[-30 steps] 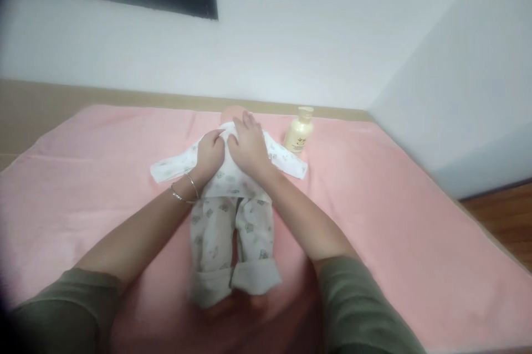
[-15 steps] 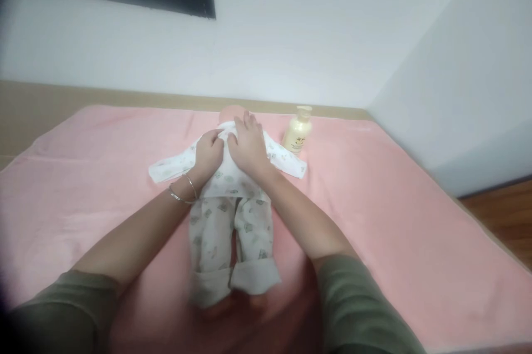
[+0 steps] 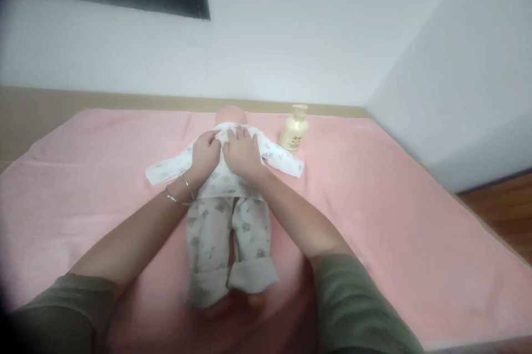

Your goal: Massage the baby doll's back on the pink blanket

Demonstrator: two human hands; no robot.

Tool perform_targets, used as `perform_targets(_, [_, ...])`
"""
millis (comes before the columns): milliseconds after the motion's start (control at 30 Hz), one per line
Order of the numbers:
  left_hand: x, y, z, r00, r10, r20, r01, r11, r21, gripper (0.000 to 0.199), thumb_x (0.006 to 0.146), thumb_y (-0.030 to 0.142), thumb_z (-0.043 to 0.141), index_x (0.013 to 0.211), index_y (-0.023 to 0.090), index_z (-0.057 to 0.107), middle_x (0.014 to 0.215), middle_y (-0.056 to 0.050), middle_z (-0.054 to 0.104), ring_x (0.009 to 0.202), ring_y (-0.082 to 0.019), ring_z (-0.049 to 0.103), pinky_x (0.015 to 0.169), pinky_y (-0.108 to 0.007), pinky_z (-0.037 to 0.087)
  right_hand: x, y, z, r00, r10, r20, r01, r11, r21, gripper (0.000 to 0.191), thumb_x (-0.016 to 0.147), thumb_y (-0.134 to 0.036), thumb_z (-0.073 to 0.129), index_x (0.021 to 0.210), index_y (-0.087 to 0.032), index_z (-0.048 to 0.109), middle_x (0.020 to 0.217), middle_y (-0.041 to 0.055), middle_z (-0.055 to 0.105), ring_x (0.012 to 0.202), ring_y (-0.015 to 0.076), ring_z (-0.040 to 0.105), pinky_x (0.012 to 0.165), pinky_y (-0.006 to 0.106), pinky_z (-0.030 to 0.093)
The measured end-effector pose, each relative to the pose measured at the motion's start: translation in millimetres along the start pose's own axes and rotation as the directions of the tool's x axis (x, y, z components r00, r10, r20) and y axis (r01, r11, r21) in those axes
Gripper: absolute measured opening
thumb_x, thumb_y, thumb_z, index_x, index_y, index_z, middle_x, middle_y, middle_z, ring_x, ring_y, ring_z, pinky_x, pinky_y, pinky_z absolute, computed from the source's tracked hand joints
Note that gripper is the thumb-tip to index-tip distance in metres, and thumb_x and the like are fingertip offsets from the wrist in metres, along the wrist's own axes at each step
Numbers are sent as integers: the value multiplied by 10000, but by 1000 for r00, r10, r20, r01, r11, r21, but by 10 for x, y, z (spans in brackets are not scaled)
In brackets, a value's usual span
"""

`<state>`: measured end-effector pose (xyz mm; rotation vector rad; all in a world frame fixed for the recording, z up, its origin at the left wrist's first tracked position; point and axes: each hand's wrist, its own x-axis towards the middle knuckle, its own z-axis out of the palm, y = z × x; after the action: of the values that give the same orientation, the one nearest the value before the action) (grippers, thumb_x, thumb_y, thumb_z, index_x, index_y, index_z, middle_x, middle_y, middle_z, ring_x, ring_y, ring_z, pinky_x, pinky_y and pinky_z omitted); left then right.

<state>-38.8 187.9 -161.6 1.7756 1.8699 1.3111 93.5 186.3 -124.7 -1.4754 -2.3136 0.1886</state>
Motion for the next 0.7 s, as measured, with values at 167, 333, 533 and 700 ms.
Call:
perform_targets(167, [19, 55, -58, 999, -21, 48, 21, 1000, -11, 466, 833, 217, 435, 1191, 179, 732, 1274, -100, 750, 1196, -278, 669, 1103, -430, 497, -60, -55, -41, 990, 3, 141, 7, 997, -72, 618, 1011, -257, 319, 1592, -47, 337, 1703, 230, 261, 1587, 390, 257, 1273, 620, 230])
perform_targets(333, [64, 58, -84, 998, -31, 49, 30, 999, 25, 420, 888, 293, 439, 1147, 170, 746, 1223, -124, 765, 1147, -301, 692, 1051, -446, 517, -149, -56, -194, 972, -26, 233, 39, 998, -52, 706, 957, -288, 440, 1625, -118, 291, 1729, 192, 195, 1602, 406, 205, 1268, 631, 257])
perform_targets(533, [329, 381, -128, 993, -93, 66, 80, 981, 175, 403, 914, 329, 507, 1132, 75, 730, 1168, -196, 755, 1123, -387, 677, 987, -529, 499, -289, 108, -781, 928, -130, 348, 178, 978, -109, 798, 790, -190, 638, 1561, -210, 432, 1661, 144, 399, 1547, 421, 341, 1200, 580, 399])
perform_targets(700, [563, 1094, 127, 980, -50, 194, 99, 963, -252, 285, 940, 352, 516, 965, 156, 722, 1048, -114, 760, 1103, -297, 682, 1049, -462, 498, -255, 511, -1349, 998, -59, 21, 58, 998, 33, 669, 928, -282, 531, 1576, -168, 408, 1662, 132, 399, 1564, 375, 324, 1247, 568, 346])
